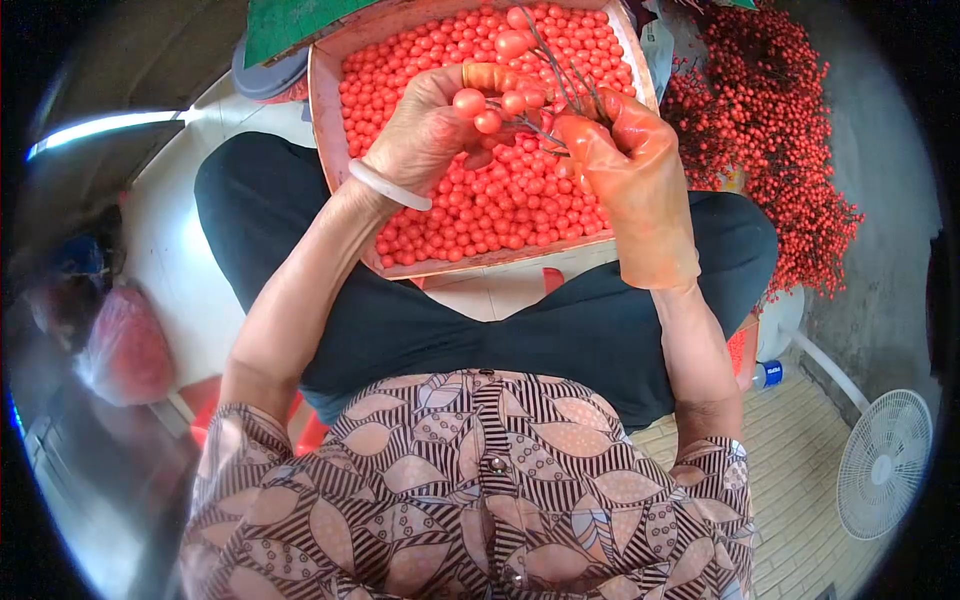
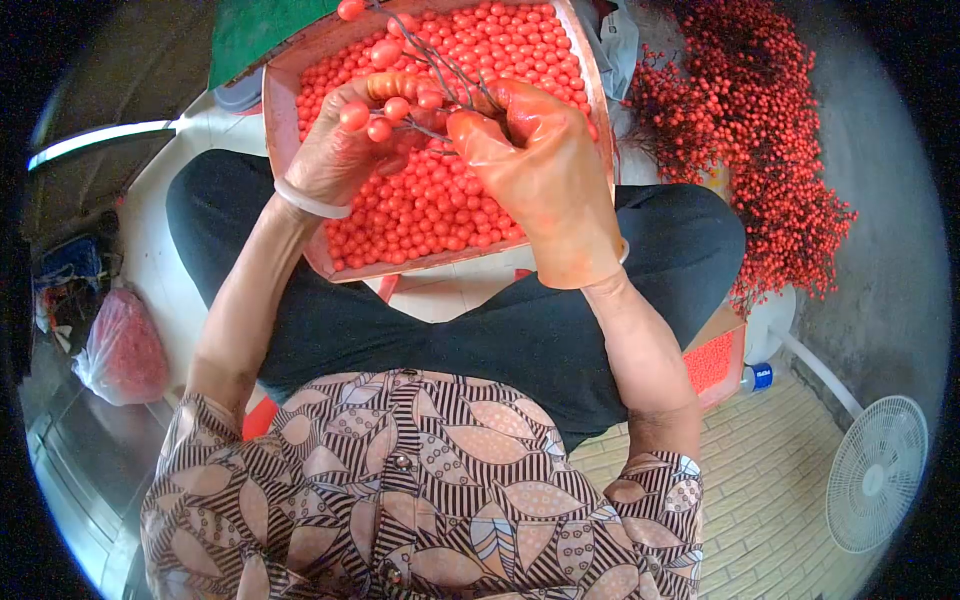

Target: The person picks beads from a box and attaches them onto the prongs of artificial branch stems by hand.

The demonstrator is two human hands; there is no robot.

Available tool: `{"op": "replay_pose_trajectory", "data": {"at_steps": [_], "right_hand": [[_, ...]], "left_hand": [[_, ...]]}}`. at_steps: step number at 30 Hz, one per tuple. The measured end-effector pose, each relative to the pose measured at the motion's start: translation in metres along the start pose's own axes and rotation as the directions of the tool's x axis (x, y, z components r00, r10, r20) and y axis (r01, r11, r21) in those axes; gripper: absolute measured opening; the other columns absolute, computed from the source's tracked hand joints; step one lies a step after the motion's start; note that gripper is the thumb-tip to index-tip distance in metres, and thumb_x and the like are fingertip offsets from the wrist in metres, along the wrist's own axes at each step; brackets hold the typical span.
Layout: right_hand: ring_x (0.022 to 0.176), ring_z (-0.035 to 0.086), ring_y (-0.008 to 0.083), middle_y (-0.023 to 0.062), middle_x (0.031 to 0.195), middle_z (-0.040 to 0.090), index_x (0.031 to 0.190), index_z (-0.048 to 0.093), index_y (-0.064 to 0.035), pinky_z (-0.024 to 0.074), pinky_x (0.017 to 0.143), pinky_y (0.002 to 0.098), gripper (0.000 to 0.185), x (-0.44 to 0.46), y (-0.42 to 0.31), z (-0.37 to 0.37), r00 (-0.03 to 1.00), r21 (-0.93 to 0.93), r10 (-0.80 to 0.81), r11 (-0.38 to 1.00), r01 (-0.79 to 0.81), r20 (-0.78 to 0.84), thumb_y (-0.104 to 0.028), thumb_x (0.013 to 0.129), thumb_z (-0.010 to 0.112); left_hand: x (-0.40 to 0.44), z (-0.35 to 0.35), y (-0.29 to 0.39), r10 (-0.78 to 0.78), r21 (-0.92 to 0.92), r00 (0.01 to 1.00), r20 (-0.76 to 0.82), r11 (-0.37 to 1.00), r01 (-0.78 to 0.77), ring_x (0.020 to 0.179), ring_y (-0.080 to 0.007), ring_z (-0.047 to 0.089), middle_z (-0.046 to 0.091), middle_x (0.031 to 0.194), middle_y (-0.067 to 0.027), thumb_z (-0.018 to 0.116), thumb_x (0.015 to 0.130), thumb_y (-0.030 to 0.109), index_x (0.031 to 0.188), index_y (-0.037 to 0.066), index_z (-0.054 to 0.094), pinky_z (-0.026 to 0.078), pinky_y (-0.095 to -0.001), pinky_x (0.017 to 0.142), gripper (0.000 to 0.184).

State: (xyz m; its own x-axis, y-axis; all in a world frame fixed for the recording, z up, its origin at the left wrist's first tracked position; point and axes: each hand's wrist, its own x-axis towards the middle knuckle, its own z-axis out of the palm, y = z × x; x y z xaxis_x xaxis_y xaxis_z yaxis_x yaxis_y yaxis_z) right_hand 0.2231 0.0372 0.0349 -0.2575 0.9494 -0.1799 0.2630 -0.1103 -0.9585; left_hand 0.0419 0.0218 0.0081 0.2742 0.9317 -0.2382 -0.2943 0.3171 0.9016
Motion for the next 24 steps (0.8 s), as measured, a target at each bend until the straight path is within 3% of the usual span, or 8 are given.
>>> {"op": "replay_pose_trajectory", "data": {"at_steps": [3, 6, 9, 15, 19, 24], "right_hand": [[0.051, 0.038, 0.0041, -0.0003, 0.053, 0.047, 0.070, 0.052, -0.0012, 0.0326, 0.045, 0.0250, 0.015, -0.003, -0.005, 0.003, 1.000, -0.014, 0.023, 1.000, -0.023, 0.009, -0.013, 0.075, 0.061], [0.051, 0.038, 0.0038, -0.0005, 0.053, 0.046, 0.070, 0.052, -0.0006, 0.0321, 0.045, 0.0244, 0.014, -0.006, -0.011, 0.006, 0.999, -0.006, 0.026, 1.000, -0.025, 0.023, -0.011, 0.075, 0.060], [0.051, 0.038, 0.0034, -0.0008, 0.054, 0.046, 0.071, 0.053, -0.0003, 0.0315, 0.044, 0.0237, 0.012, -0.009, -0.014, 0.010, 1.000, 0.001, -0.005, 1.000, 0.005, 0.011, -0.009, 0.075, 0.059], [0.050, 0.038, 0.0026, -0.0009, 0.053, 0.046, 0.072, 0.055, -0.0003, 0.0301, 0.042, 0.0230, 0.009, -0.012, -0.018, 0.011, 0.998, -0.051, -0.047, 0.997, 0.049, 0.044, -0.007, 0.075, 0.058], [0.050, 0.038, 0.0018, -0.0019, 0.054, 0.046, 0.072, 0.055, -0.0007, 0.0298, 0.042, 0.0221, 0.008, -0.010, -0.012, 0.013, 0.996, -0.084, -0.064, 0.994, 0.069, 0.058, -0.007, 0.076, 0.058], [0.050, 0.040, 0.0012, -0.0037, 0.057, 0.048, 0.074, 0.056, -0.0016, 0.0319, 0.043, 0.0210, 0.008, -0.006, -0.016, 0.016, 0.993, 0.074, 0.028, 0.997, -0.036, 0.113, -0.008, 0.078, 0.058]], "left_hand": [[-0.003, -0.002, -0.003, 0.128, 0.044, 0.990, -0.050, 0.991, -0.126, 0.056, 0.0005, 0.041, 0.057, 0.085, 0.0021, 0.065, 0.060, 0.063, 0.093, 0.003, 0.058, 0.031, -0.0111, 0.045, 0.069], [-0.007, -0.005, -0.001, 0.126, 0.010, 0.989, -0.074, 0.992, -0.126, 0.057, 0.0031, 0.042, 0.058, 0.086, 0.0007, 0.066, 0.060, 0.062, 0.089, 0.002, 0.060, 0.032, -0.0109, 0.044, 0.067], [-0.009, -0.012, -0.001, 0.193, 0.028, 0.981, 0.002, 0.981, -0.193, 0.074, -0.0046, 0.057, 0.062, 0.094, -0.0086, 0.069, 0.064, 0.051, 0.095, -0.002, 0.057, 0.043, -0.0138, 0.054, 0.063], [-0.014, -0.009, -0.002, 0.161, 0.084, 0.986, -0.045, 0.984, -0.157, 0.084, -0.0127, 0.060, 0.061, 0.095, -0.0105, 0.069, 0.063, 0.051, 0.094, -0.003, 0.057, 0.049, -0.0231, 0.075, 0.064], [-0.013, -0.009, -0.001, 0.247, 0.112, 0.968, 0.035, 0.962, -0.250, 0.086, -0.0151, 0.059, 0.060, 0.093, -0.0083, 0.069, 0.065, 0.049, 0.092, -0.003, 0.057, 0.051, -0.0285, 0.076, 0.060], [-0.007, -0.007, -0.006, 0.343, 0.075, 0.939, 0.033, 0.936, -0.344, 0.086, -0.0160, 0.059, 0.059, 0.087, -0.0065, 0.066, 0.070, 0.045, 0.089, -0.002, 0.056, 0.052, -0.0352, 0.075, 0.052]]}}
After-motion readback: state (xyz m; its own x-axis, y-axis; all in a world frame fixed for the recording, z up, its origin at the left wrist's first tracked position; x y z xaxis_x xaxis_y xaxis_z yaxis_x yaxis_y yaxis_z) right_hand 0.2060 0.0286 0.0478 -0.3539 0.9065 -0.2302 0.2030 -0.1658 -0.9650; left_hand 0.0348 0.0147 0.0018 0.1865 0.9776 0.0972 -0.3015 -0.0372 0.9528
